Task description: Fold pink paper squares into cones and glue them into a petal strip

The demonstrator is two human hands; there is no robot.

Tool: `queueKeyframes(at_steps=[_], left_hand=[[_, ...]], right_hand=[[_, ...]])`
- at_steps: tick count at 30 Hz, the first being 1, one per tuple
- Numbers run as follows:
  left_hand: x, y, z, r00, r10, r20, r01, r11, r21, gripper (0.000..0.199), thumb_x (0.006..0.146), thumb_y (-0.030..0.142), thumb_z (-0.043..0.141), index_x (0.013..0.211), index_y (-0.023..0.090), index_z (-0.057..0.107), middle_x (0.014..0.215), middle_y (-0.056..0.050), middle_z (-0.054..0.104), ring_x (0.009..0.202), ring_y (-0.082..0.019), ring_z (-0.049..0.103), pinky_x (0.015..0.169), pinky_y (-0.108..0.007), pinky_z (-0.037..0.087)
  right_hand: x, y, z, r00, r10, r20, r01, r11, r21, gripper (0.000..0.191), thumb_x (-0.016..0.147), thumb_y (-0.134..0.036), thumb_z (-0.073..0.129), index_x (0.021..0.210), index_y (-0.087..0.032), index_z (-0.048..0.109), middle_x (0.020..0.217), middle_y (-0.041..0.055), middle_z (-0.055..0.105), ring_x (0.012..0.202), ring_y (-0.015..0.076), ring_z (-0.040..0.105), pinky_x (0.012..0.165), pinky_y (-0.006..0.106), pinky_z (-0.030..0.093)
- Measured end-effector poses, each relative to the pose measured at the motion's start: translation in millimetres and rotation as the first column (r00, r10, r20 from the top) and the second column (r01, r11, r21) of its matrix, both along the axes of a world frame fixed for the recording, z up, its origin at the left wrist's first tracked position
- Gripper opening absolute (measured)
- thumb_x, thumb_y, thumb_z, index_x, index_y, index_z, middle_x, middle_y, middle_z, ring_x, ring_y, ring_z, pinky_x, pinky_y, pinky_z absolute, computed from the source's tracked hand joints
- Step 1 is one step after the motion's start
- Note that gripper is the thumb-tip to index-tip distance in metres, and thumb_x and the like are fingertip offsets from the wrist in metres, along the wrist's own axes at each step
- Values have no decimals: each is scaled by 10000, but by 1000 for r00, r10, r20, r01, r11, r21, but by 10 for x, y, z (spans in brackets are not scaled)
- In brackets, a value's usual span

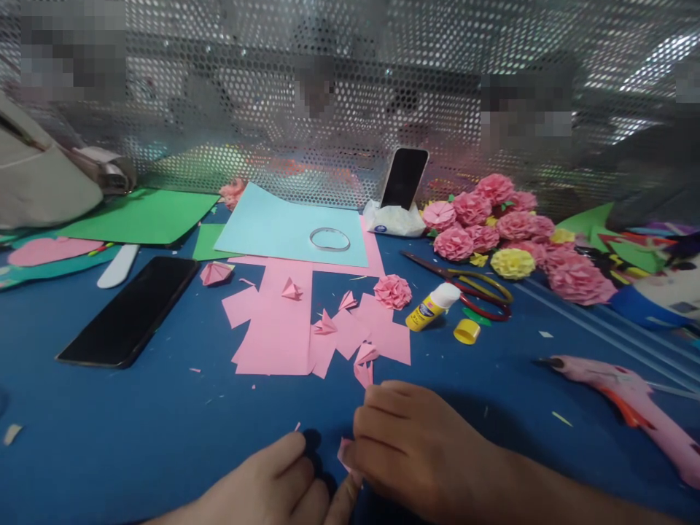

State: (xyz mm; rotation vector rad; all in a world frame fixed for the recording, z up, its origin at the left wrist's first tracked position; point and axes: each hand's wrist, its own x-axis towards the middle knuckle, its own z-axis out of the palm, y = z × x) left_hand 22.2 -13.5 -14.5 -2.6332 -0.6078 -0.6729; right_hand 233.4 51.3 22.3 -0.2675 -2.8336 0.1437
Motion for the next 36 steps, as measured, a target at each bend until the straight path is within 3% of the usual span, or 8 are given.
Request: queueKeyframes(at_steps=[8, 16, 20, 23, 27, 31, 33, 36], left_hand=[[-14, -9, -211, 998, -7, -64, 7, 1000, -7, 243, 935, 50, 520, 1130, 105, 655, 560, 54, 557, 457, -124, 439, 599, -291, 438], [-71, -44, 77, 991, -12, -130, 9, 1000, -24, 244, 939, 42, 498, 1107, 107, 664, 597, 53, 567, 476, -128, 468, 585, -301, 429], [-64, -42, 114, 995, -2, -100, -1, 1000, -28, 212, 960, 63, 519, 1119, 97, 655, 636, 47, 590, 514, -120, 520, 599, -301, 447], [-37, -36, 109, 996, -2, -85, 0, 1000, -18, 204, 982, 100, 516, 1123, 72, 661, 685, 28, 614, 534, -120, 545, 600, -305, 466], [-15, -34, 136, 998, 13, -62, -13, 1000, -14, 242, 981, 59, 485, 1134, 55, 673, 829, -1, 672, 644, -119, 597, 651, -294, 490], [-34, -33, 178, 999, 33, -41, -34, 999, -11, 306, 1024, 77, 407, 1145, 102, 687, 1017, -22, 719, 866, -141, 636, 812, -297, 500], [-46, -34, 182, 998, 31, -47, -31, 1000, 5, 372, 1046, 83, 339, 1167, 138, 687, 1117, -11, 719, 956, -150, 626, 853, -303, 486], [-54, -40, 165, 997, 30, -74, -30, 1000, -1, 407, 1068, 116, 299, 1205, 181, 676, 1192, 16, 708, 1003, -156, 615, 873, -311, 472]], right_hand=[[18, -24, 176, 983, 29, 183, -14, 997, -81, 32, 902, -127, 615, 878, -141, 632, 826, 8, 636, 718, 170, 447, 655, 343, 318], [46, -56, 391, 939, 55, 340, -6, 990, -144, 90, 916, -231, 629, 951, -158, 669, 892, 28, 692, 773, 194, 532, 651, 363, 348], [120, 18, 434, 975, 40, 219, -14, 993, -121, 202, 992, -233, 499, 1111, -162, 646, 816, 26, 667, 702, 190, 508, 613, 351, 342], [238, 161, 622, 984, -152, -97, 146, 987, -64, 164, 992, -208, 476, 1052, -210, 629, 809, 26, 646, 728, 177, 540, 659, 327, 381], [474, 497, 866, 730, -513, -451, 553, 832, -52, 81, 943, -215, 559, 1024, -226, 567, 994, 48, 609, 926, 190, 576, 817, 323, 458], [729, 863, 867, 745, -646, -167, 561, 742, -367, 477, 907, -358, 655, 1310, -223, 440, 1320, 112, 543, 1220, 226, 540, 971, 333, 461], [812, 984, 812, 810, -579, 95, 538, 667, -515, 533, 921, -383, 637, 1369, -217, 402, 1383, 133, 525, 1276, 238, 524, 1023, 348, 448], [843, 1071, 722, 848, -459, 265, 520, 620, -588, 562, 869, -416, 689, 1352, -219, 479, 1369, 120, 566, 1233, 269, 573, 1000, 366, 489]])
